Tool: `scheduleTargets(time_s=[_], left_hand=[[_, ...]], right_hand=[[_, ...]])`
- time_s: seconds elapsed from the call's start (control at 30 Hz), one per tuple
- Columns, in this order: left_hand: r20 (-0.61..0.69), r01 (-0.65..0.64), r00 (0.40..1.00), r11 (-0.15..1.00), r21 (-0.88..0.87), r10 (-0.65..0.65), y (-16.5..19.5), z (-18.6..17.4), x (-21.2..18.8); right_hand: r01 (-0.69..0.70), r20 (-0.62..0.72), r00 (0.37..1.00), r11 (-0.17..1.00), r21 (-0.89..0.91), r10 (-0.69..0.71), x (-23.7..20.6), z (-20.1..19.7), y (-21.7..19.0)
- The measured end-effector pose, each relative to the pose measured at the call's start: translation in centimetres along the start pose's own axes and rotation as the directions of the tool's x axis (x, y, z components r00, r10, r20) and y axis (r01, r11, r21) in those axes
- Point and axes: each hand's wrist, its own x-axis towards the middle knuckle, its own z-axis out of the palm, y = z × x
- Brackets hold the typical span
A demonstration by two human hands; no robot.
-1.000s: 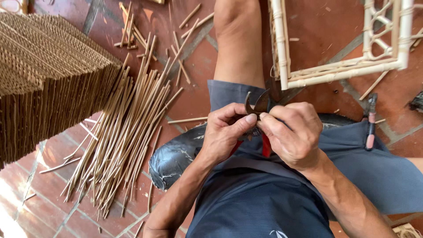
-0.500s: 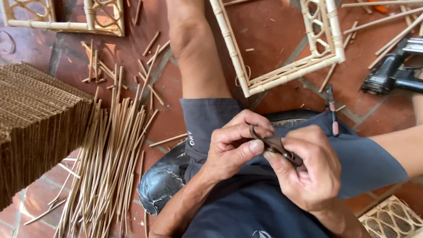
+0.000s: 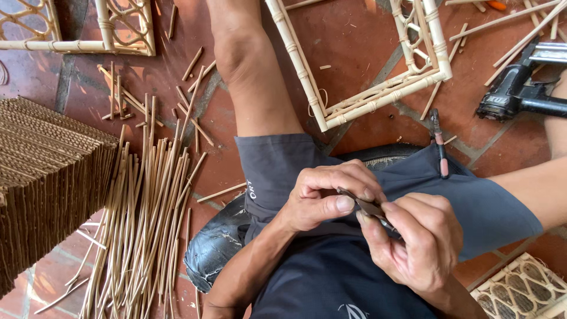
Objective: The person sits on the floor and uses pliers to remove a spring and pin from a bamboo frame. They then reassemble the spring and pin, testing the fit repeatedly with the pliers.
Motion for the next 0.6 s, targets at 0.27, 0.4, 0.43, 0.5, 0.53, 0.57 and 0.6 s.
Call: scheduleTargets(time_s=[0.27,0.4,0.43,0.5,0.53,0.57,0.6], left_hand=[[-0.057,-0.063,0.996,0.996,0.060,0.066,-0.2,1.0,0.0],[-0.123,-0.077,0.989,0.997,0.002,0.077,-1.0,2.1,-0.3],[-0.148,-0.073,0.987,0.997,-0.018,0.070,-1.2,2.5,-0.5],[-0.200,-0.066,0.978,0.996,-0.063,0.052,-1.7,3.3,-0.7],[-0.229,-0.060,0.973,0.994,-0.090,0.038,-1.8,3.7,-0.8],[-0.242,-0.069,0.970,0.990,-0.124,0.037,-2.1,4.0,-0.9],[-0.255,-0.078,0.966,0.985,-0.157,0.036,-2.3,4.3,-0.8]], right_hand=[[0.150,-0.141,0.973,0.964,-0.219,-0.183,-0.3,-0.2,0.9],[0.169,-0.088,0.975,0.940,-0.295,-0.203,-0.7,-0.9,0.8],[0.167,-0.131,0.968,0.938,-0.304,-0.215,-0.8,-0.5,0.9],[0.159,-0.177,0.959,0.937,-0.311,-0.221,-0.8,-0.3,1.4],[0.151,-0.178,0.961,0.940,-0.307,-0.212,-0.9,-0.3,1.6],[0.143,-0.178,0.963,0.943,-0.302,-0.203,-0.9,-0.3,1.7],[0.114,-0.158,0.973,0.947,-0.301,-0.167,-1.0,-0.4,1.7]])
